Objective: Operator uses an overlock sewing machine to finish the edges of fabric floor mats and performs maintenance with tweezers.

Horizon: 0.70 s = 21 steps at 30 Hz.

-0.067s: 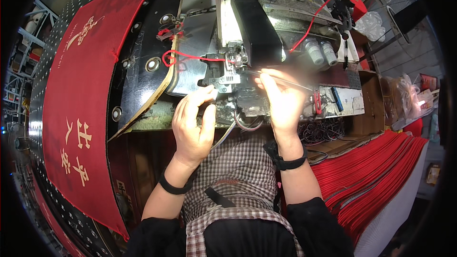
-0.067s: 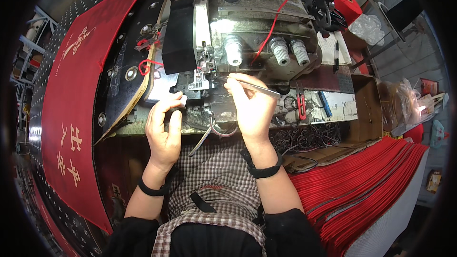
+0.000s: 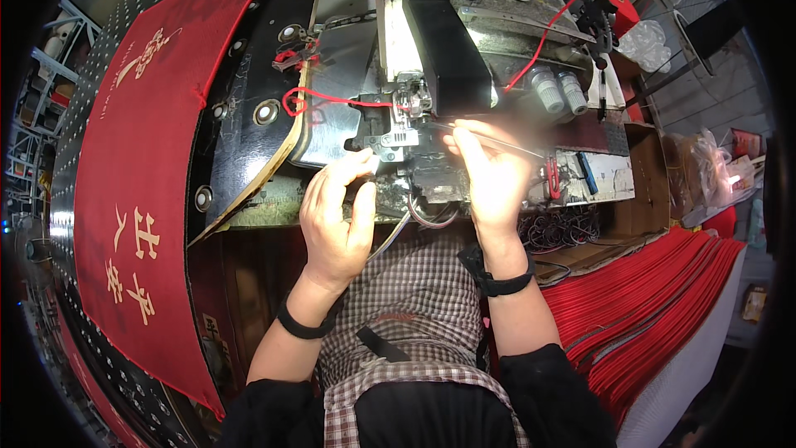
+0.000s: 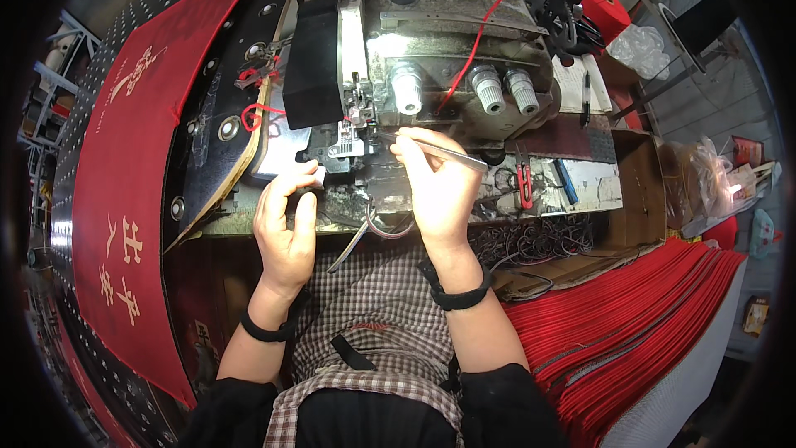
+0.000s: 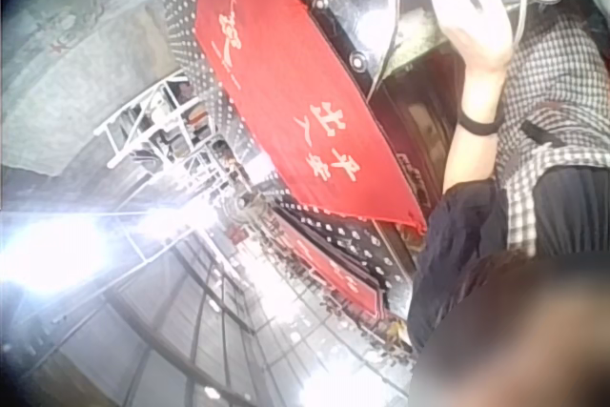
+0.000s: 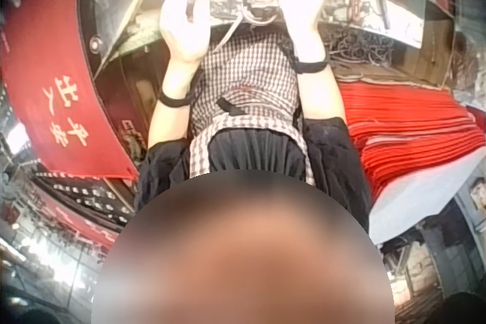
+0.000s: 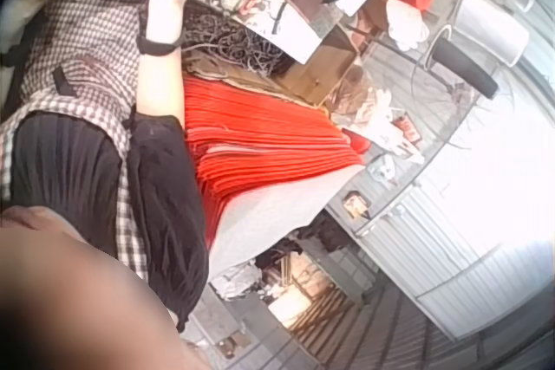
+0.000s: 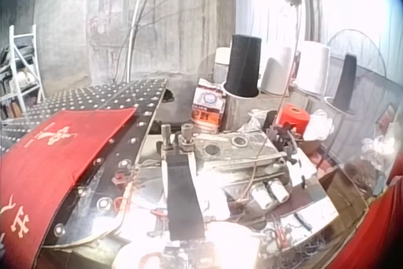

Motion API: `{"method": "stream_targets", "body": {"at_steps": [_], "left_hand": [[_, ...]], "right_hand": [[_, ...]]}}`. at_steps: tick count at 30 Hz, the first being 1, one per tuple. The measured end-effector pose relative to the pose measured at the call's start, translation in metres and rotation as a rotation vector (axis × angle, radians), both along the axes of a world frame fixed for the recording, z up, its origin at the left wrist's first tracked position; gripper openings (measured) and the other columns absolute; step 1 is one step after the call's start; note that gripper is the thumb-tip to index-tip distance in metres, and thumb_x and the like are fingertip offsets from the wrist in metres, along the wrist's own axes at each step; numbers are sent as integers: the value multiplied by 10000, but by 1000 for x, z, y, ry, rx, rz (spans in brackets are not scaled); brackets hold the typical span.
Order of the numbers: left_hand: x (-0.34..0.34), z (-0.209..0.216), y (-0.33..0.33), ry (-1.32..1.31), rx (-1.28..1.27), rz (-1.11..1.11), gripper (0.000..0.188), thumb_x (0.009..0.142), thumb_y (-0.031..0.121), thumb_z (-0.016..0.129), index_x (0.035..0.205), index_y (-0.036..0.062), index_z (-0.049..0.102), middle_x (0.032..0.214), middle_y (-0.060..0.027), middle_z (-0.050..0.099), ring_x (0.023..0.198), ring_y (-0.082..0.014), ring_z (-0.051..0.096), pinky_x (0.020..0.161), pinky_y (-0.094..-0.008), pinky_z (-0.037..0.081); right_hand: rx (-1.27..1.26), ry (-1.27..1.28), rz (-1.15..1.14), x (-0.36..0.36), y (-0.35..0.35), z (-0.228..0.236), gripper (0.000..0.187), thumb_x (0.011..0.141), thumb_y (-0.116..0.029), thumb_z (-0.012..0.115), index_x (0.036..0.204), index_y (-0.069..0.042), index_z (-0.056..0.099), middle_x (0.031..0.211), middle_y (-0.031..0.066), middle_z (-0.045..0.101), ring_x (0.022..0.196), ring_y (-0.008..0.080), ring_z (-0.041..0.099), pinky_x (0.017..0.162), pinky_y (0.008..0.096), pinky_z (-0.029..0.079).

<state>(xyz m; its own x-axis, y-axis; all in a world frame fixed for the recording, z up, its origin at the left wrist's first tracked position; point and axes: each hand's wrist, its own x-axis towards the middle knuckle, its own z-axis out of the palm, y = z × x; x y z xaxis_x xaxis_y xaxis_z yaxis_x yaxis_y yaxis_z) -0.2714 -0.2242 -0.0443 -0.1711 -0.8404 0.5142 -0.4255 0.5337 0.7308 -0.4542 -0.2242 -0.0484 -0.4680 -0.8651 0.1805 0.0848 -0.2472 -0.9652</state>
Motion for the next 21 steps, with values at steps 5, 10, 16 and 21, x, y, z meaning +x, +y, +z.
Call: {"method": "stream_targets", "body": {"at_steps": [5,10,16,21], "left_hand": [[0,0,0,1,10,-1,183,800,14,574,980,-5,601,1036,-139,644,997,-316,598,900,-396,449],[0,-1,0,10,15,0,186,799,13,577,982,-5,603,1034,-140,644,1003,-315,598,904,-394,448],[1,-1,0,14,21,-4,193,799,13,583,990,-3,601,1047,-136,645,1007,-315,598,907,-394,448],[0,-2,0,-4,4,-3,201,798,13,585,998,0,599,1053,-132,645,1009,-314,598,910,-395,446]], "right_hand": [[-10,21,-16,-1,-1,-1,137,817,49,638,951,77,635,869,119,673,765,158,657,721,254,536],[1,33,-16,0,0,1,134,819,49,635,951,74,637,867,120,672,765,158,658,718,255,538],[1,34,-22,1,-2,0,137,824,40,634,957,71,638,869,113,674,767,161,662,716,257,541],[-14,27,-35,0,-1,1,138,825,37,634,960,69,642,872,114,675,767,161,662,712,254,540]]}}
